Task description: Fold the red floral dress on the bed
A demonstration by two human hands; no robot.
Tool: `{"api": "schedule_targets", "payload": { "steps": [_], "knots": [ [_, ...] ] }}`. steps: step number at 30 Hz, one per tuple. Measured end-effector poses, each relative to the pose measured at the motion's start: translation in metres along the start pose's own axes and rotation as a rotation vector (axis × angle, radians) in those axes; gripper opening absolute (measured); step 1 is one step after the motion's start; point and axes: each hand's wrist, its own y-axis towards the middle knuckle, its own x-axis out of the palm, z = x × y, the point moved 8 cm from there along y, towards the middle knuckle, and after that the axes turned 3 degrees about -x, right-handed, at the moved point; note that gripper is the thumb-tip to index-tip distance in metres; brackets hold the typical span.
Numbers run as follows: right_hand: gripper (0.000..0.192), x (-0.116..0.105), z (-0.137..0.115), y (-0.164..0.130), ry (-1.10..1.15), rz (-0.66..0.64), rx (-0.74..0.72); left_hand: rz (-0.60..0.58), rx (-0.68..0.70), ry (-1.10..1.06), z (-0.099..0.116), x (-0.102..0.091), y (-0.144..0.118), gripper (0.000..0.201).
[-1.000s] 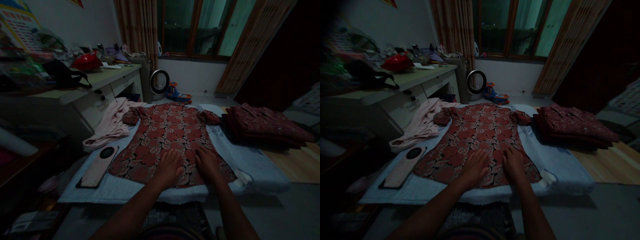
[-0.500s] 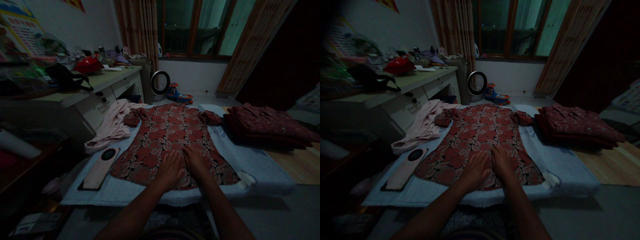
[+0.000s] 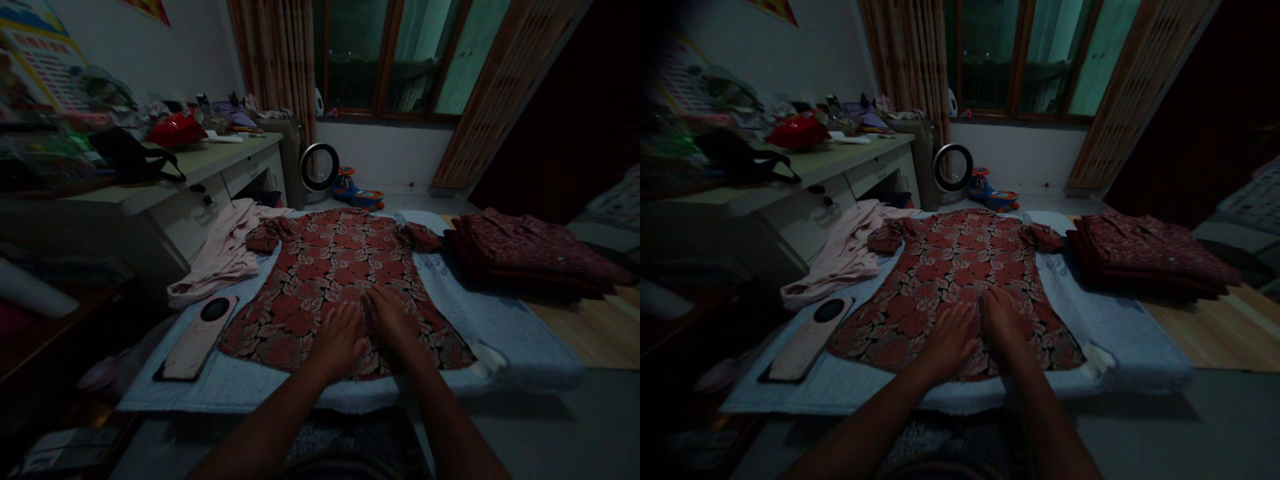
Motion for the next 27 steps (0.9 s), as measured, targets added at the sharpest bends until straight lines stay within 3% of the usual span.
{"api": "schedule_targets", "payload": {
  "steps": [3,7,17,27],
  "knots": [
    [0.042,0.015,-0.013,0.0,0.054,-0.026,-0.063,0.0,0.003,0.003,0.0,0.001,0.0,0.06],
    [0.042,0.023,-0.013,-0.003,0.07,-0.033,-0.056,0.001,0.002,0.0,0.0,0.001,0.0,0.062],
    [0.043,0.013,-0.021,-0.005,0.078,-0.05,-0.071,0.076,-0.055,0.046,-0.003,-0.004,0.0,0.069],
    [0.045,0.01,-0.025,-0.005,0.069,-0.048,-0.07,-0.019,-0.065,0.009,-0.005,-0.003,0.003,0.062]
  ]
}}
